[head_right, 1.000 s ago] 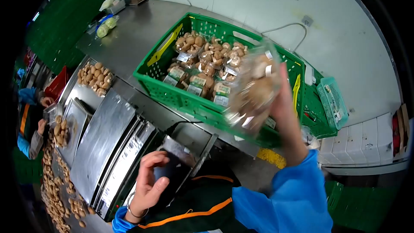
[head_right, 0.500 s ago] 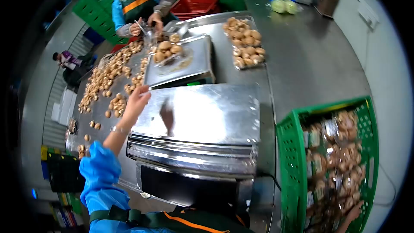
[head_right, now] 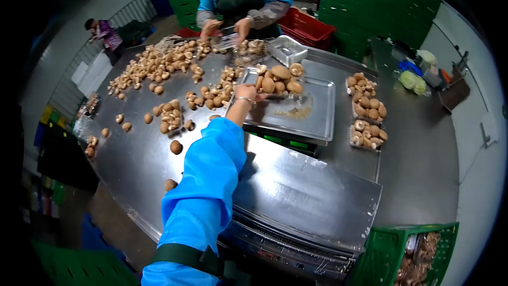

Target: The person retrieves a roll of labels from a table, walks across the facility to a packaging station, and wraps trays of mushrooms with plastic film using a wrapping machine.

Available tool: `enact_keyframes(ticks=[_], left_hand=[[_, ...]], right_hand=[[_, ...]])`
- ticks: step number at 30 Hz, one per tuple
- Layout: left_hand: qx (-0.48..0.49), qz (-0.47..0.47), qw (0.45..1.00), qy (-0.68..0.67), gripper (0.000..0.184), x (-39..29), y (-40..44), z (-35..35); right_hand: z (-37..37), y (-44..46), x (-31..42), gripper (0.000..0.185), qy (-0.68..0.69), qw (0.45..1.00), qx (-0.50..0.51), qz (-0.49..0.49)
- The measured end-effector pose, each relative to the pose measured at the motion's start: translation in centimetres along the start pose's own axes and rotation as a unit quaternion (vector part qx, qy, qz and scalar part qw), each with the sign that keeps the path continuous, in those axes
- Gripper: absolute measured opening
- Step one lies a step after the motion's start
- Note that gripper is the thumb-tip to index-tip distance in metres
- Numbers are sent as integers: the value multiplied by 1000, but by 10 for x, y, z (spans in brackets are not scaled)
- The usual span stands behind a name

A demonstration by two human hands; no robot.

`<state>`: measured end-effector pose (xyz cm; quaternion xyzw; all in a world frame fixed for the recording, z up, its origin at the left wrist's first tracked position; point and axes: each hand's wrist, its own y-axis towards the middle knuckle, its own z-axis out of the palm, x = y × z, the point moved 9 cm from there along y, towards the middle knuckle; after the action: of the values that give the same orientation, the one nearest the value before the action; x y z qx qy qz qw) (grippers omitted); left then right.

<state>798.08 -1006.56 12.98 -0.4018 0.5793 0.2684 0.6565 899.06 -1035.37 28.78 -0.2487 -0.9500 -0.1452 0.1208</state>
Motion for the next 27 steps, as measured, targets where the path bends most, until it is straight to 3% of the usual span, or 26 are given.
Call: enact_keyframes(ticks=[1,2,4,5,7,8,9,10,12,14,16,17,18,19,22,26,27], left_hand=[[8,10,1000,-22,23,-3,-6,-3],[17,21,999,-45,24,-16,-20,-8],[65,2,995,-79,27,-32,-39,-11],[96,2,991,-91,27,-44,-53,-11],[172,5,982,-83,27,-67,-86,-16],[197,0,978,-69,25,-81,-115,-22],[212,-4,976,-49,26,-93,-146,-31],[227,-10,973,-28,27,-92,-174,-39],[279,-24,960,0,29,-69,-215,-49],[259,-52,965,-5,28,-47,-269,-68],[249,-88,964,-21,27,-19,-303,-80],[228,-131,964,-40,26,-7,-317,-86],[241,-115,963,-42,26,-6,-326,-88],[256,-119,959,-37,26,-3,-331,-88],[299,-122,946,-37,25,-3,-340,-88],[337,-123,933,-7,27,-8,-345,-91],[343,-114,932,-8,28,-8,-345,-88]], right_hand=[[4,-3,23,35,107,992,27,65],[-2,-13,97,39,87,994,73,8],[10,11,138,43,97,983,58,-146],[5,-6,215,32,150,971,86,-162],[-3,-45,349,29,204,925,107,-303],[12,-52,383,29,306,886,130,-323],[13,-76,434,31,258,882,129,-372],[9,-107,486,35,241,839,117,-474],[35,-142,549,42,314,787,173,-503],[83,-153,582,50,326,785,149,-505],[141,-148,596,42,380,793,172,-444],[149,-153,594,36,338,801,183,-458],[156,-159,592,32,295,806,194,-474],[162,-167,591,27,251,807,207,-492],[135,-173,583,18,323,807,171,-463],[133,-182,561,18,403,805,141,-412],[132,-192,559,21,372,807,116,-444]])
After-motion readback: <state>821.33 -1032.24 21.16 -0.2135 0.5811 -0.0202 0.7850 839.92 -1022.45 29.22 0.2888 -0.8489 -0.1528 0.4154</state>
